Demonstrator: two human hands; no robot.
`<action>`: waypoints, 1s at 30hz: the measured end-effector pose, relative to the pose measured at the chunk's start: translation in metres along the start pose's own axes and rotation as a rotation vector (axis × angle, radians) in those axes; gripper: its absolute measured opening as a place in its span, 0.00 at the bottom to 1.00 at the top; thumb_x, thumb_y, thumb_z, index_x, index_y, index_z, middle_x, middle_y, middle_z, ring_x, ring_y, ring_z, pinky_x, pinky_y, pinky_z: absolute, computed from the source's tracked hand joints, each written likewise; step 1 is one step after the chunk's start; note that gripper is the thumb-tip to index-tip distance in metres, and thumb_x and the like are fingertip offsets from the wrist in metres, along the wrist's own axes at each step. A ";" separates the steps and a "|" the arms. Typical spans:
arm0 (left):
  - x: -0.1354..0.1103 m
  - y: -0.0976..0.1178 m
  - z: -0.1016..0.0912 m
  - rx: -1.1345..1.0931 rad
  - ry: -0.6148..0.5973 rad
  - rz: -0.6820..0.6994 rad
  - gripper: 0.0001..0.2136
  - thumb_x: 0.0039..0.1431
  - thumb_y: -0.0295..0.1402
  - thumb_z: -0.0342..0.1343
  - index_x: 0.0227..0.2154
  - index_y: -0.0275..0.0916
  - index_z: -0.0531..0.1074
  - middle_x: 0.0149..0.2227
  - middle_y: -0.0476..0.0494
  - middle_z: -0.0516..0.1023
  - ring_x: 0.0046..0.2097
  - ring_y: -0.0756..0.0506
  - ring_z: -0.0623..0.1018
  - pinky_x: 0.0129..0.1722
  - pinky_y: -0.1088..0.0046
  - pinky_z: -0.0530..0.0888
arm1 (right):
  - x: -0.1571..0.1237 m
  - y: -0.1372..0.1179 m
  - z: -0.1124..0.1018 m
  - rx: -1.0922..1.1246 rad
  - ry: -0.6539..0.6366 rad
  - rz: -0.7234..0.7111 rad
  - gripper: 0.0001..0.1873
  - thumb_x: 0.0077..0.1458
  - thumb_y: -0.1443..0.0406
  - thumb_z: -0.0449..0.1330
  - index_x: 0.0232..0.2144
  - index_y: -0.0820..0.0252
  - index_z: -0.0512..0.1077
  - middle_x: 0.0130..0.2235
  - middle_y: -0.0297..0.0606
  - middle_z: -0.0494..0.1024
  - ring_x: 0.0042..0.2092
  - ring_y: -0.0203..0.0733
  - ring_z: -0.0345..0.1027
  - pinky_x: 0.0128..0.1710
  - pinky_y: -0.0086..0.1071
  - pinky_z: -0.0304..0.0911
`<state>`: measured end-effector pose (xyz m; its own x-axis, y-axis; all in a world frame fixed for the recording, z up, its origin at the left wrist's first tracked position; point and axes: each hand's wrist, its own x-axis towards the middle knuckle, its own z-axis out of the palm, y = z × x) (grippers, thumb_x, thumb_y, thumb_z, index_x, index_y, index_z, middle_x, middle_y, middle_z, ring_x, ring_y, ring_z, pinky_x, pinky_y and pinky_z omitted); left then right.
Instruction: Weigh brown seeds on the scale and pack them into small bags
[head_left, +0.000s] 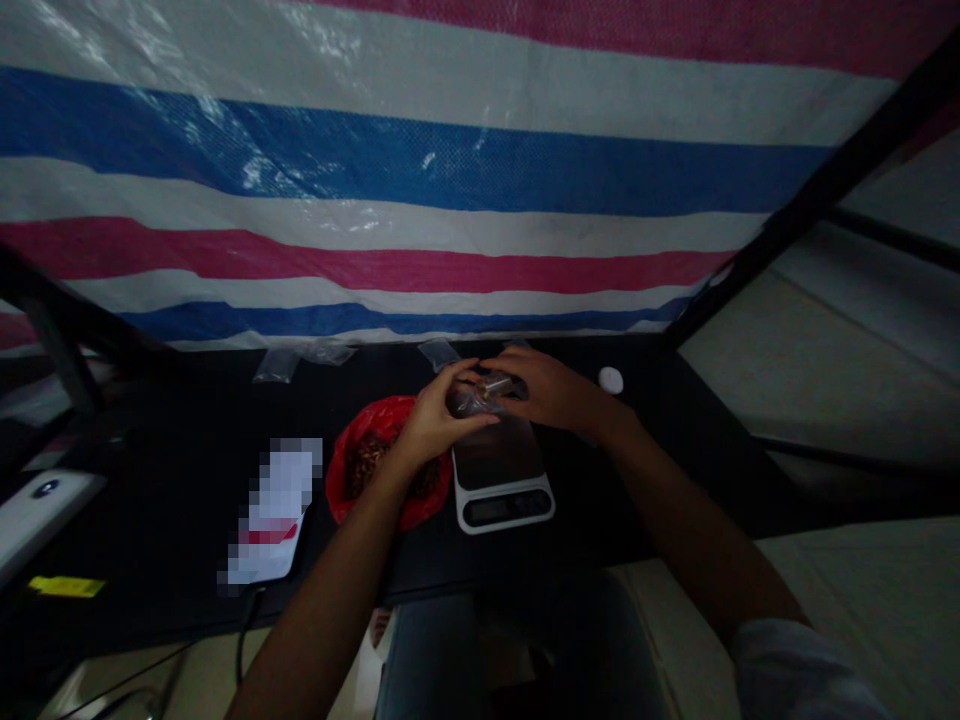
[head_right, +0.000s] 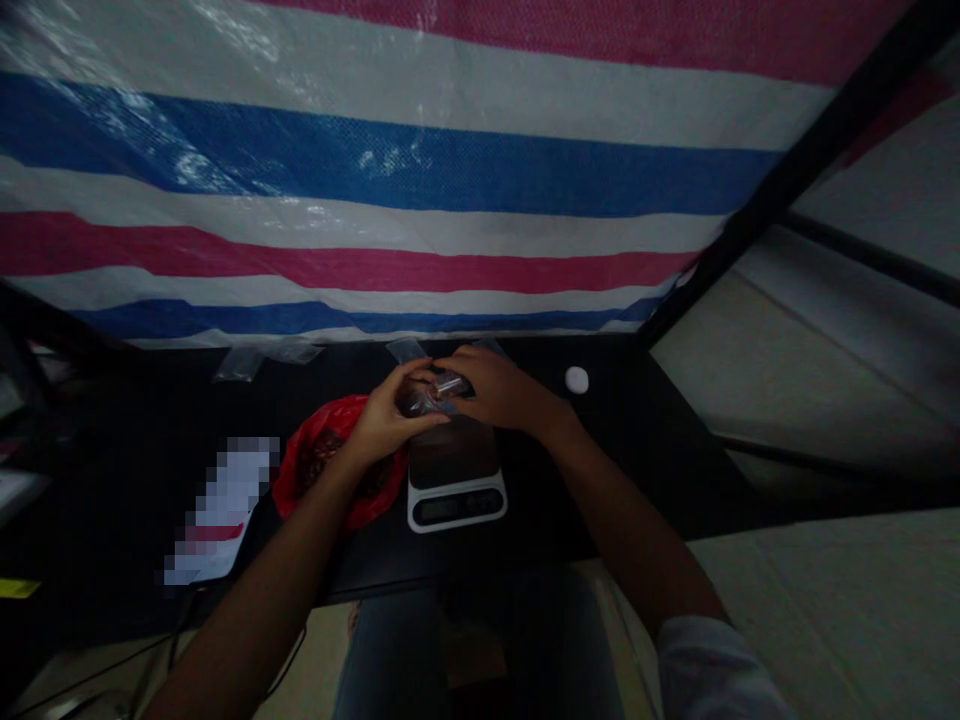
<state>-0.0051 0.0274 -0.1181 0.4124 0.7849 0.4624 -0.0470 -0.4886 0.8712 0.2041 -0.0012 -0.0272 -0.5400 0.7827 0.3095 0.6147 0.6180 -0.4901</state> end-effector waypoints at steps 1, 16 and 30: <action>0.000 0.000 0.001 0.004 0.015 0.000 0.39 0.45 0.40 0.75 0.60 0.42 0.66 0.49 0.39 0.78 0.50 0.39 0.80 0.55 0.56 0.75 | 0.004 -0.003 -0.005 -0.009 -0.014 -0.013 0.23 0.52 0.70 0.65 0.52 0.60 0.76 0.48 0.44 0.80 0.50 0.51 0.73 0.52 0.44 0.67; 0.000 -0.002 -0.003 0.142 0.140 0.031 0.35 0.56 0.42 0.67 0.63 0.44 0.61 0.49 0.40 0.71 0.48 0.40 0.77 0.50 0.59 0.76 | 0.019 -0.028 -0.038 0.010 0.035 0.009 0.14 0.51 0.67 0.68 0.43 0.58 0.77 0.40 0.36 0.80 0.40 0.43 0.74 0.41 0.34 0.66; -0.003 0.010 -0.002 0.274 0.244 -0.086 0.36 0.53 0.42 0.69 0.62 0.43 0.61 0.40 0.47 0.76 0.36 0.45 0.80 0.36 0.69 0.77 | -0.058 -0.008 0.039 0.133 -0.010 0.094 0.25 0.46 0.57 0.75 0.46 0.53 0.76 0.51 0.41 0.80 0.55 0.53 0.72 0.60 0.54 0.62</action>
<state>-0.0088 0.0211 -0.1100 0.1740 0.8792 0.4436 0.2371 -0.4746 0.8477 0.2075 -0.0545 -0.0727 -0.4893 0.8357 0.2495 0.5818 0.5259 -0.6204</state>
